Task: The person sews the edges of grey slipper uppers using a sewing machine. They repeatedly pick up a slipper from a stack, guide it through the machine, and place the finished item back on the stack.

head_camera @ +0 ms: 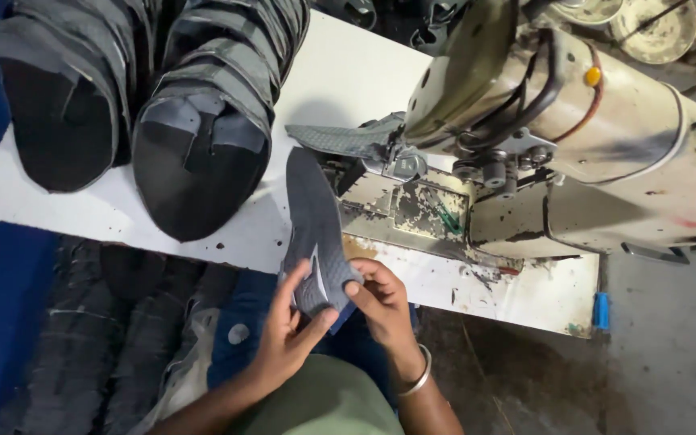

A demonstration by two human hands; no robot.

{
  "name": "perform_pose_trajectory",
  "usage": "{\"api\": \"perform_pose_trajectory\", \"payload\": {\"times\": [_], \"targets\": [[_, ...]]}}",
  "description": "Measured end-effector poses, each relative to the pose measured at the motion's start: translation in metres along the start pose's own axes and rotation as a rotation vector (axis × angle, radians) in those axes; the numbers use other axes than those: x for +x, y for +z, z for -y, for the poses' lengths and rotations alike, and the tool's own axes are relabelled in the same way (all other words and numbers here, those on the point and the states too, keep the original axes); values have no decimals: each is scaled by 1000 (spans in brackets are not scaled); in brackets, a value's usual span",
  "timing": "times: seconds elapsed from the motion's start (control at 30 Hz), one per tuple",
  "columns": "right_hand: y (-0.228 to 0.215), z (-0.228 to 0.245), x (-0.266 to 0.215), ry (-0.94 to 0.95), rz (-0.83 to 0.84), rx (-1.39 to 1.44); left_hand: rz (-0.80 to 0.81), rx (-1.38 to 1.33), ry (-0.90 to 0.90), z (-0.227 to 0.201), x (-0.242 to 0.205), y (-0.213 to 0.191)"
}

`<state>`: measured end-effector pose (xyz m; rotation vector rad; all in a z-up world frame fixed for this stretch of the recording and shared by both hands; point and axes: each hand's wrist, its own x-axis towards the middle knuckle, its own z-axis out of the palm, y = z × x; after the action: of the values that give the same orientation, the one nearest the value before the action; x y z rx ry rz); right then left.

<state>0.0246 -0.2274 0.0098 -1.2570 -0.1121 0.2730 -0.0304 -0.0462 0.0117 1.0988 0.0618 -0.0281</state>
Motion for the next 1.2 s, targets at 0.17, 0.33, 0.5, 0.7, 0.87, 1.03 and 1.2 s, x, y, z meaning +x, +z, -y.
{"api": "perform_pose_trajectory", "payload": {"times": [0.17,0.33,0.5,0.7,0.87,1.03,1.2], "targets": [[-20,-3,17,-63,-142,22,61,632,428,7,25,24],[-24,23,62,-116,-301,-34,78,869,674,-14,74,59],[-33,17,113,-268,-439,106,128,877,35,-30,125,70],[-28,20,106,-245,-378,33,164,701,382,-31,138,40],[-72,77,64,-632,-519,-647,258,647,253,-46,152,34],[-149,134,31,-1043,-1031,-1168,325,588,154,-54,172,27],[-192,120,31,-996,-1122,-1434,327,597,-48,-62,179,30]]}}
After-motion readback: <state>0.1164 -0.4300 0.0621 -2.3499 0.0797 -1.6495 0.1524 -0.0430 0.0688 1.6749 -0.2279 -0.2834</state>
